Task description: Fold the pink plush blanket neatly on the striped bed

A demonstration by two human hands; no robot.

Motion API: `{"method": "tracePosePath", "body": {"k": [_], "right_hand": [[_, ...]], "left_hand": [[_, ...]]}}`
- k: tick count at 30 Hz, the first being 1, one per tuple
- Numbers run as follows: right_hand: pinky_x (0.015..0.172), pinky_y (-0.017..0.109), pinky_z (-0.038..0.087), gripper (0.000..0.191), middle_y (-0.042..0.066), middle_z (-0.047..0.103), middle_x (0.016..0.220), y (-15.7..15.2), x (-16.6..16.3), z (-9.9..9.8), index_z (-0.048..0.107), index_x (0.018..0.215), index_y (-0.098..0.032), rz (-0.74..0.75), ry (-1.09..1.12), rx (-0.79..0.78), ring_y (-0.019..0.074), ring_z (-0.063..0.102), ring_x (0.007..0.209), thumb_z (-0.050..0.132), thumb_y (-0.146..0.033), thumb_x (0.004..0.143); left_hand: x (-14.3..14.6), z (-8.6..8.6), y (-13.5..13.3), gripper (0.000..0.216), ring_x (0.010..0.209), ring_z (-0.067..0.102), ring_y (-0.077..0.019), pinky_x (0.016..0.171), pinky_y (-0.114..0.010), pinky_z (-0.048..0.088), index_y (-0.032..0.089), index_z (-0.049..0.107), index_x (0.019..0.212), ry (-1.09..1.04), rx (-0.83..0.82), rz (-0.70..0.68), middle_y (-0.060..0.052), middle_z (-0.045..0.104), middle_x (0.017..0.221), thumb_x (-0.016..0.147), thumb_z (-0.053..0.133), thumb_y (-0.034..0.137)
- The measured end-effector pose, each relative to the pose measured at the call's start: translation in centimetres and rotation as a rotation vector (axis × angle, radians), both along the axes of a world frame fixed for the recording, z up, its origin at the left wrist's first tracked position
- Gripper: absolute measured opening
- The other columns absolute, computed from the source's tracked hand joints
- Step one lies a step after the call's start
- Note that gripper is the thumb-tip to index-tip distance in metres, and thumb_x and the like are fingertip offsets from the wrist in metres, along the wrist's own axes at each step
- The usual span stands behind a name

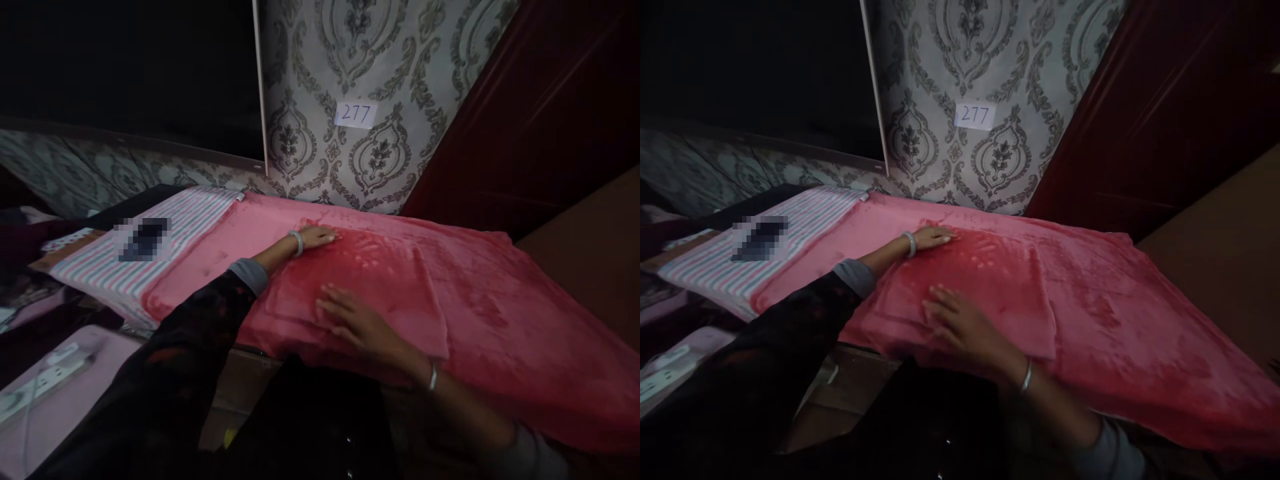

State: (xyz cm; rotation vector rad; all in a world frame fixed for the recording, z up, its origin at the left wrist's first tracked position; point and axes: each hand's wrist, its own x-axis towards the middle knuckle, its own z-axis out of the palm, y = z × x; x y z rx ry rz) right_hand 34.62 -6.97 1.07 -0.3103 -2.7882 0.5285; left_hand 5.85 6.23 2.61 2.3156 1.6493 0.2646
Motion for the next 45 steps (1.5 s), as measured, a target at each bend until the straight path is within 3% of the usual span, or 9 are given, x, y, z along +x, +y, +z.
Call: {"method": "tracePosePath", "body": {"k": [6, 11, 16, 20, 22, 25, 31, 38, 45], "right_hand": [[0.124, 0.050, 0.028, 0.056, 0.009, 0.042, 0.160, 7.1, -9.0, 0.6, 0.043, 0.156, -0.022, -0.078, -0.007, 0.025, 0.0250, 0.032, 0.150, 0.036, -0.048, 0.107], [0.125, 0.055, 0.018, 0.058, 0.010, 0.027, 0.166, 4.8, -11.3, -0.6, 0.037, 0.159, -0.023, -0.074, -0.158, 0.138, 0.0294, 0.019, 0.155, 0.042, -0.047, 0.106], [0.125, 0.059, 0.008, 0.060, 0.003, 0.023, 0.168, -1.5, -7.9, -1.6, 0.039, 0.157, -0.030, 0.130, -0.179, 0.074, 0.0289, 0.002, 0.157, 0.053, -0.049, 0.102], [0.127, 0.049, 0.015, 0.055, 0.005, 0.043, 0.159, -4.1, -4.8, -1.4, 0.044, 0.154, -0.028, 0.229, -0.095, -0.176, 0.0208, 0.022, 0.154, 0.050, -0.048, 0.104], [0.124, 0.042, 0.028, 0.053, 0.006, 0.050, 0.154, -3.0, -2.8, -0.9, 0.046, 0.154, -0.027, 0.162, 0.032, -0.266, 0.0181, 0.038, 0.147, 0.043, -0.050, 0.106], [0.120, 0.045, 0.035, 0.054, 0.007, 0.053, 0.151, 1.3, 1.5, -0.3, 0.047, 0.153, -0.029, -0.210, 0.229, -0.203, 0.0217, 0.047, 0.141, 0.035, -0.054, 0.106], [0.120, 0.068, 0.021, 0.060, 0.007, 0.026, 0.167, 10.3, 8.6, -2.8, 0.039, 0.158, -0.028, -0.861, 0.009, 0.114, 0.0352, 0.016, 0.155, 0.032, -0.055, 0.104], [0.126, 0.049, 0.023, 0.062, 0.006, 0.018, 0.169, 11.5, 9.6, -7.0, 0.031, 0.161, -0.020, -0.851, -0.089, 0.113, 0.0237, 0.010, 0.157, 0.025, -0.046, 0.106], [0.124, 0.051, 0.024, 0.060, 0.008, 0.020, 0.168, 11.8, 10.6, -5.1, 0.031, 0.161, -0.018, -0.836, -0.178, 0.028, 0.0248, 0.017, 0.156, 0.027, -0.040, 0.106]], "left_hand": [[-3.6, 0.0, -2.0, 0.054, 0.156, 0.018, -0.0319, 0.123, -0.066, 0.012, 0.033, 0.041, 0.154, 0.009, -0.012, 0.117, -0.003, 0.027, 0.168, 0.103, 0.033, 0.049], [-4.7, -3.4, -2.3, 0.055, 0.157, 0.018, -0.0191, 0.129, -0.044, 0.012, 0.022, 0.041, 0.155, -0.041, 0.073, 0.102, -0.005, 0.029, 0.167, 0.105, 0.024, 0.038], [-4.9, -4.1, -1.7, 0.058, 0.156, 0.022, -0.0187, 0.129, -0.041, 0.014, 0.019, 0.045, 0.153, -0.053, 0.101, 0.077, -0.007, 0.035, 0.164, 0.105, 0.022, 0.044], [-4.3, -2.5, -2.0, 0.058, 0.155, 0.023, -0.0183, 0.128, -0.041, 0.017, 0.022, 0.045, 0.153, 0.051, 0.072, 0.150, -0.004, 0.035, 0.165, 0.105, 0.021, 0.045], [-3.5, -1.0, -2.3, 0.056, 0.155, 0.025, -0.0221, 0.128, -0.047, 0.018, 0.022, 0.047, 0.152, 0.113, 0.041, 0.201, -0.005, 0.036, 0.164, 0.105, 0.025, 0.043], [-1.5, 1.1, -3.7, 0.055, 0.154, 0.024, -0.0303, 0.124, -0.062, 0.017, 0.025, 0.048, 0.150, 0.167, 0.068, 0.252, -0.008, 0.034, 0.165, 0.103, 0.030, 0.047], [3.3, 0.6, -8.8, 0.063, 0.156, 0.021, -0.0329, 0.123, -0.064, 0.015, 0.025, 0.037, 0.157, 0.314, 0.153, 0.212, -0.012, 0.024, 0.168, 0.101, 0.038, 0.053], [4.0, -2.2, -9.6, 0.065, 0.154, 0.025, -0.0361, 0.122, -0.066, 0.015, 0.022, 0.033, 0.159, 0.353, 0.145, 0.237, -0.016, 0.026, 0.167, 0.101, 0.037, 0.051], [3.8, -0.5, -9.9, 0.065, 0.155, 0.022, -0.0335, 0.123, -0.065, 0.015, 0.022, 0.029, 0.161, 0.349, 0.071, 0.258, -0.015, 0.024, 0.168, 0.102, 0.037, 0.049]]}}
